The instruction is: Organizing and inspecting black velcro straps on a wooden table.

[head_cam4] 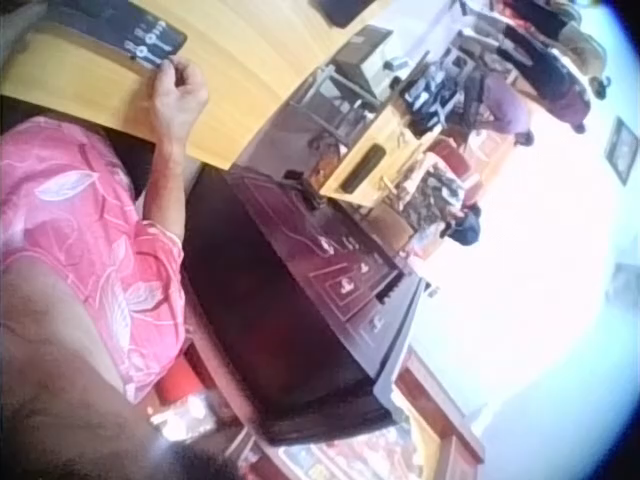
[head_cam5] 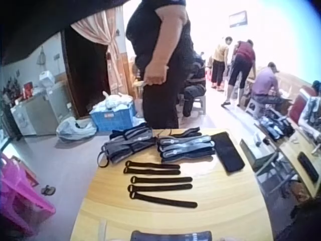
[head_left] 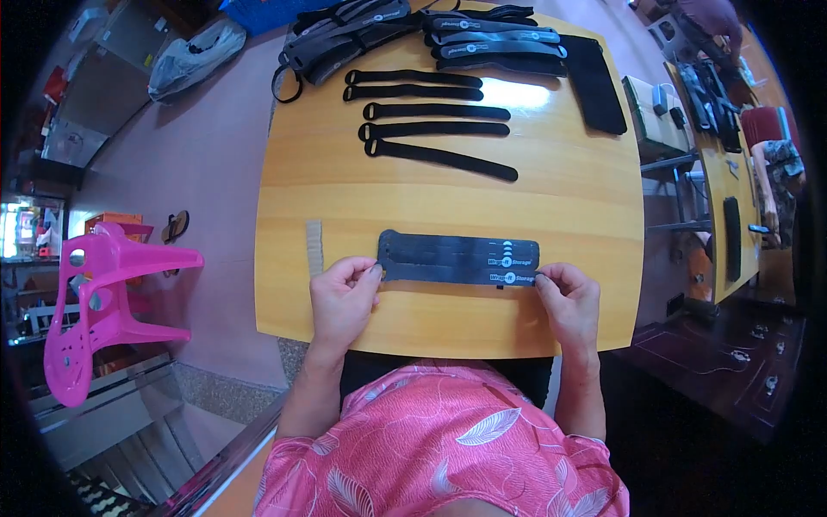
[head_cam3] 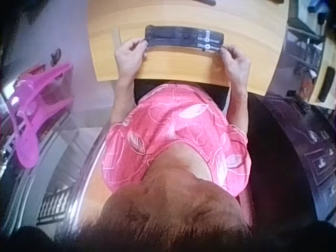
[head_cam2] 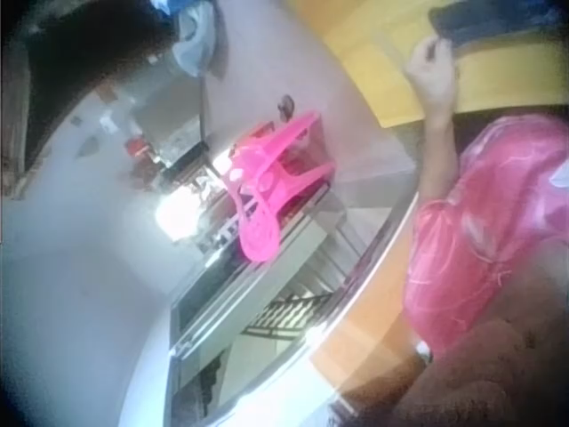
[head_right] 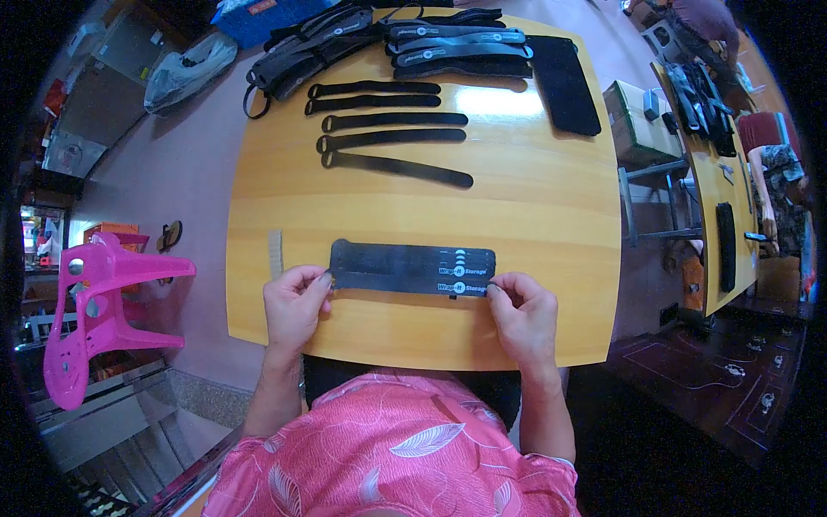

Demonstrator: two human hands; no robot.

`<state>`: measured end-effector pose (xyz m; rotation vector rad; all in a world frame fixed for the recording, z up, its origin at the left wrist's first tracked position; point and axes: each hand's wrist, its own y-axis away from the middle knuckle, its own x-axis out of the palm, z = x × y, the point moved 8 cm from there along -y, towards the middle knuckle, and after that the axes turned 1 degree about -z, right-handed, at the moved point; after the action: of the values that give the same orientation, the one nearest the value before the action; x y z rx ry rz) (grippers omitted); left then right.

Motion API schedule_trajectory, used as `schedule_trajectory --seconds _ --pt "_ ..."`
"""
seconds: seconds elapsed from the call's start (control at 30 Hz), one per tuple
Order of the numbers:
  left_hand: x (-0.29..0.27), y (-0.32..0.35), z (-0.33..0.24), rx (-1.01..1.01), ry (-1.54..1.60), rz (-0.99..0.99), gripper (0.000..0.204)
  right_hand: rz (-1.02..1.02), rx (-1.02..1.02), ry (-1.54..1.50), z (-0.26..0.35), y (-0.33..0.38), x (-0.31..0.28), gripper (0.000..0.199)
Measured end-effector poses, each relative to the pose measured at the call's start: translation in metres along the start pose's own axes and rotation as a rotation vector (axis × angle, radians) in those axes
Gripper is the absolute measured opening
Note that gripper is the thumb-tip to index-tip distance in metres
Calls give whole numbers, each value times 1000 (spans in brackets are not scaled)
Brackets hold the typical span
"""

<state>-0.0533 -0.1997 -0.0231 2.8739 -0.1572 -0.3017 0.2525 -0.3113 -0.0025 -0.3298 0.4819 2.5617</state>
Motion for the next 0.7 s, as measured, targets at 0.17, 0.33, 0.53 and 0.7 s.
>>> schedule_trajectory --seconds 0.17,0.33,0.53,0.7 --pt "1 -5 2 44 -75 -18 5 -23 -23 68 4 -7 2 8" --pt "2 -7 3 79 -90 -48 4 10 -14 85 2 -10 3 8" --pt "4 -8 0 81 -77 -84 1 -20 -29 118 -2 -13 2 9" --pt "3 -6 3 31 -67 -120 4 -24 -16 99 -8 -13 2 9"
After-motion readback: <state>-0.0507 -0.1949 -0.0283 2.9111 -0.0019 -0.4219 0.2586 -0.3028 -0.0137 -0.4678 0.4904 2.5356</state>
